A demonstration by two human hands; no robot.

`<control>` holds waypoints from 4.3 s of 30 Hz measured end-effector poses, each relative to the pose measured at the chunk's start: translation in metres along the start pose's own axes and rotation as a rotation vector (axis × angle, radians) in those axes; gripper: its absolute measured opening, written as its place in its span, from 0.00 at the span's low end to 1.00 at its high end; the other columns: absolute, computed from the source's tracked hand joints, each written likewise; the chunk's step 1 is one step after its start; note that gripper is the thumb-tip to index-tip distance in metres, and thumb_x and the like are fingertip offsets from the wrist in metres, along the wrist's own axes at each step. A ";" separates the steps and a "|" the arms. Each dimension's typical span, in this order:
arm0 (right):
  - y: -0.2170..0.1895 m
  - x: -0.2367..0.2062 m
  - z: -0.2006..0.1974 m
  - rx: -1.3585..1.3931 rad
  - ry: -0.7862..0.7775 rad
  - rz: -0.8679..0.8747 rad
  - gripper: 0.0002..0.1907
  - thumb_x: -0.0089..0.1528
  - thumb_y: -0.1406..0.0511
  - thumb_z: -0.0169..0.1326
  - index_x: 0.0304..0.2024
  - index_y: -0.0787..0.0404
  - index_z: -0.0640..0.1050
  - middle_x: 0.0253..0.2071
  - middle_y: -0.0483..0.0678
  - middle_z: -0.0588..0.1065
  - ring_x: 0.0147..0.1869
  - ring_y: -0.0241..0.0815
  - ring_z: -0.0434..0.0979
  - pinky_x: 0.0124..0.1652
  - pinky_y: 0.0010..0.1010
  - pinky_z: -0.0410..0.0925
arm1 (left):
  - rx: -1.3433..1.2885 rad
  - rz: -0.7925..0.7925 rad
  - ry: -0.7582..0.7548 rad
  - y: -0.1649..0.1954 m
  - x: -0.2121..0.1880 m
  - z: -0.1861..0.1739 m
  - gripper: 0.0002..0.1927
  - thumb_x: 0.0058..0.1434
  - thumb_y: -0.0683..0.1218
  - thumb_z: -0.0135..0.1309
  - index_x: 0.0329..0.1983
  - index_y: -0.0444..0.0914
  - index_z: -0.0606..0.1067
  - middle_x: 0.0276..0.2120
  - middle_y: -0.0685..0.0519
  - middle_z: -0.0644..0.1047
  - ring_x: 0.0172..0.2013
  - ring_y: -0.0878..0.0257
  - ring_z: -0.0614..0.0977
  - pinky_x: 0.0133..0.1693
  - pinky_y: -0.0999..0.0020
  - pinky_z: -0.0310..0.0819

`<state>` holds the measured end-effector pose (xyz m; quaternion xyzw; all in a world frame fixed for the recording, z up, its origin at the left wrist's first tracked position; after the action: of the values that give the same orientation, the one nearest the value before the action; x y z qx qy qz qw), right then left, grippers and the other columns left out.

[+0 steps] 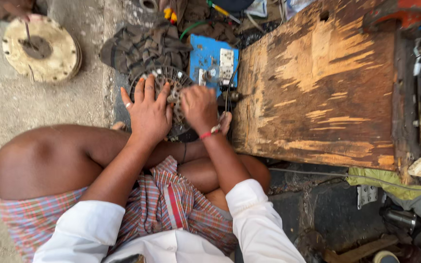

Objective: The person sits on the ground repairing a circular motor rotor assembly, fitting small components into the slots around the disc by hand and pressing them into place. A second person nearby handles the motor housing and other parts while the person continues seating parts in the rotor slots.

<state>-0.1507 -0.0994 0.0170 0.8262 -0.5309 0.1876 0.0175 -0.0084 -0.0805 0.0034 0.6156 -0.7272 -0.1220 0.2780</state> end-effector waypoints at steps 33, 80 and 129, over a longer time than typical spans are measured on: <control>0.012 0.004 0.007 -0.031 0.037 -0.128 0.06 0.66 0.64 0.56 0.37 0.58 0.79 0.37 0.49 0.78 0.43 0.45 0.76 0.49 0.41 0.65 | -0.007 0.007 0.008 0.001 0.000 0.000 0.29 0.59 0.52 0.57 0.65 0.44 0.75 0.69 0.38 0.65 0.69 0.41 0.63 0.63 0.23 0.41; -0.002 0.013 0.001 -0.028 0.040 0.097 0.03 0.61 0.66 0.61 0.36 0.56 0.79 0.35 0.44 0.75 0.42 0.44 0.75 0.46 0.40 0.61 | -0.015 -0.002 0.001 0.001 0.001 0.001 0.27 0.61 0.53 0.56 0.65 0.45 0.75 0.69 0.38 0.65 0.69 0.40 0.63 0.64 0.23 0.40; -0.004 0.017 -0.001 0.042 0.006 -0.072 0.09 0.57 0.66 0.61 0.40 0.57 0.80 0.37 0.44 0.76 0.44 0.43 0.76 0.48 0.39 0.65 | -0.014 -0.013 -0.018 0.001 0.001 0.003 0.28 0.61 0.51 0.57 0.65 0.44 0.74 0.69 0.39 0.65 0.69 0.41 0.63 0.65 0.24 0.40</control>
<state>-0.1407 -0.1125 0.0240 0.8445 -0.4966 0.2003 0.0084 -0.0111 -0.0818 0.0022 0.6172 -0.7248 -0.1343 0.2751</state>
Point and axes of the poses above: each hand's wrist, its own x-axis towards the middle knuckle, its own z-axis out of the palm, y = z × x, the point moved 7 cm from there along x, towards the middle knuckle
